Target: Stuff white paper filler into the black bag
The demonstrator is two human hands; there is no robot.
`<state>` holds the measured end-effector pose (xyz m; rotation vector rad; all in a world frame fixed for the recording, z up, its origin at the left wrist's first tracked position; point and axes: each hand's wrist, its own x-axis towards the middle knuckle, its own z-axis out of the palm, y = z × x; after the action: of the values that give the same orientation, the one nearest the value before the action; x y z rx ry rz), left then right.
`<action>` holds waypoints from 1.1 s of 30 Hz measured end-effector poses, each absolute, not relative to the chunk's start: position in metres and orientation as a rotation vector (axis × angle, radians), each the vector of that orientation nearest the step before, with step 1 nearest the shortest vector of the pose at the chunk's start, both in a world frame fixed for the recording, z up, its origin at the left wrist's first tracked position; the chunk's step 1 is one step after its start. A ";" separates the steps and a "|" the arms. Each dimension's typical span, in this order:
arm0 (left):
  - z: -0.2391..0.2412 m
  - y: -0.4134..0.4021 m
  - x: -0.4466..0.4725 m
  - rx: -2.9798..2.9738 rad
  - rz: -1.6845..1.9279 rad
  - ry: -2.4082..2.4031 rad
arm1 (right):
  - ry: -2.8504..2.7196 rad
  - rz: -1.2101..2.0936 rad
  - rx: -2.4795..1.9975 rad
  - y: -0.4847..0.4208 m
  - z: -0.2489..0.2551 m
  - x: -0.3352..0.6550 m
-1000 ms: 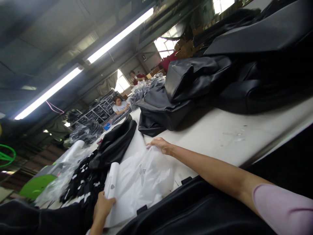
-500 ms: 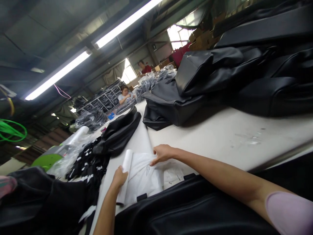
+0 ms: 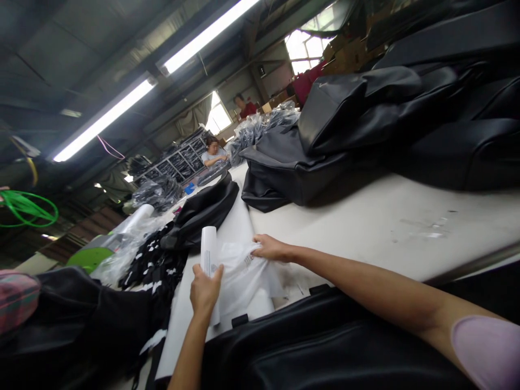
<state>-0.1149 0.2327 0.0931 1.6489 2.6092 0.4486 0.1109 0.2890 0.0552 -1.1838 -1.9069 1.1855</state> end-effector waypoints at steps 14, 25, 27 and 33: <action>0.067 0.273 -0.130 1.798 0.135 2.802 | -2.170 1.278 -1.041 0.221 0.080 0.083; 0.076 0.276 -0.144 1.927 0.369 2.790 | -1.291 1.669 -0.791 0.254 0.074 0.112; 0.099 0.248 -0.128 1.974 0.572 2.721 | -1.215 1.695 -0.842 0.264 0.068 0.109; 0.123 0.071 -0.083 2.415 0.908 1.613 | -1.041 1.702 -0.924 0.275 0.069 0.117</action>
<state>-0.0826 0.0710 0.1226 2.4153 1.6131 0.9083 0.1172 0.2752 0.0686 -0.9237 -1.0407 1.7022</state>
